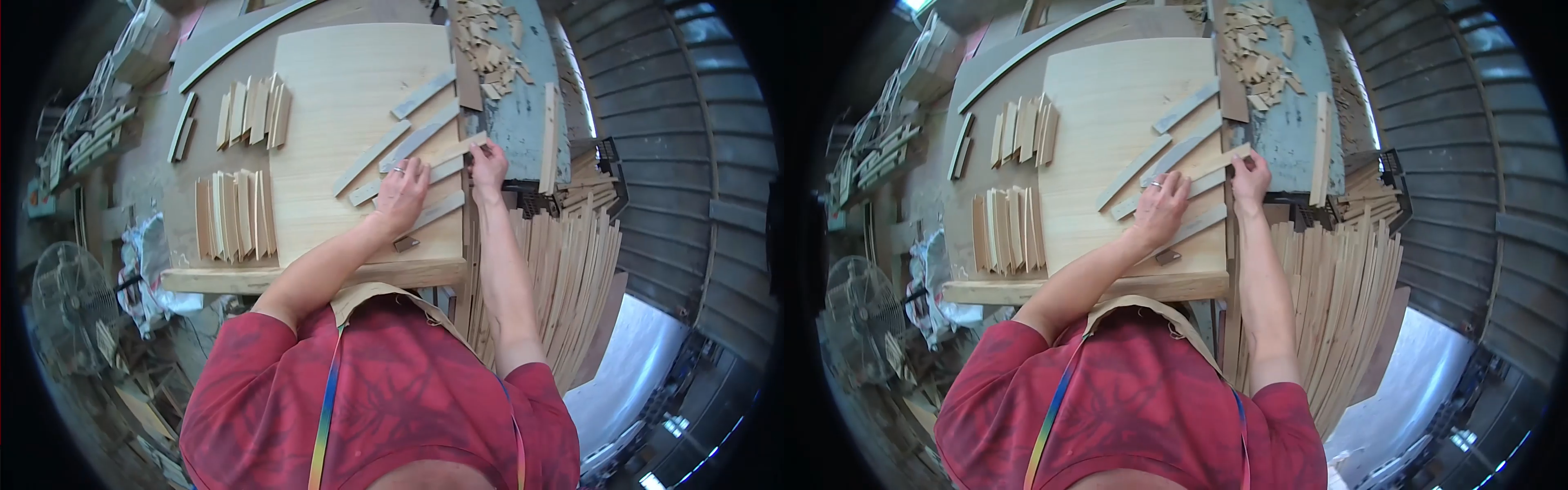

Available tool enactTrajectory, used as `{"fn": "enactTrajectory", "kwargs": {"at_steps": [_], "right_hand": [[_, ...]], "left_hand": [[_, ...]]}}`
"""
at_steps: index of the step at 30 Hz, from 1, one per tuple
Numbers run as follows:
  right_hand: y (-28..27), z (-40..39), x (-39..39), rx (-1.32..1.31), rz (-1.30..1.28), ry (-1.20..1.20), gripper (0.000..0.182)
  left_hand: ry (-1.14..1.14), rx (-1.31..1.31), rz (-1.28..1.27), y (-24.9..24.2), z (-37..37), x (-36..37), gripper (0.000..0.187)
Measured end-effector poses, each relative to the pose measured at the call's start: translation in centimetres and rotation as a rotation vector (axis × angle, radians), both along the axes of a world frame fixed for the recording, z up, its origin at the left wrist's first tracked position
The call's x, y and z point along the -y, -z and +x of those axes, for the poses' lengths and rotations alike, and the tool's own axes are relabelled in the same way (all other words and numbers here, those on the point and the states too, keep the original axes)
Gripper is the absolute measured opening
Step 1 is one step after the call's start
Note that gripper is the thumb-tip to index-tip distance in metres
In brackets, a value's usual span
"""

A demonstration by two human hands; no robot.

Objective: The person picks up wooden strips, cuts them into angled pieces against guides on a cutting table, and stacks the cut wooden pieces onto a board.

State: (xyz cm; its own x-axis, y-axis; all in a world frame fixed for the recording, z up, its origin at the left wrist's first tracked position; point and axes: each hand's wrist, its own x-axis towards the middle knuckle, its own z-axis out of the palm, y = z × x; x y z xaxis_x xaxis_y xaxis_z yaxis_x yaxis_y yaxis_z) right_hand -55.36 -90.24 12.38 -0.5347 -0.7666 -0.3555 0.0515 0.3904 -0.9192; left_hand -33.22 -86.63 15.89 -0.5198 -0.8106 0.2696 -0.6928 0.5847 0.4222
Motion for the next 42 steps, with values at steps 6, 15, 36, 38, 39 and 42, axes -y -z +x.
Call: {"fn": "enactTrajectory", "kwargs": {"at_steps": [6,15,36,38,39,42], "right_hand": [[0.0,0.9,-1.2,-0.206,-0.148,-0.006,0.048],[-3.4,9.5,-20.3,-0.834,-0.469,-0.503,0.016],[0.6,9.8,-17.7,-1.012,-0.465,-0.52,0.024],[0.6,9.8,-17.9,-1.002,-0.459,-0.519,0.024],[0.6,9.8,-18.3,-0.989,-0.46,-0.527,0.024],[0.6,9.1,-18.6,-0.949,-0.449,-0.537,0.024]], "left_hand": [[-0.048,0.054,-0.028,0.0,-0.6,-0.1,0.042],[-0.085,0.101,-0.104,1.0,-1.0,0.3,0.04],[-0.125,0.138,-0.147,3.5,-1.3,4.3,0.038],[-0.131,0.128,-0.154,3.5,-1.3,4.1,0.039],[-0.132,0.126,-0.153,3.6,-1.2,3.8,0.039],[-0.114,0.108,-0.135,3.3,-1.0,2.4,0.04]]}}
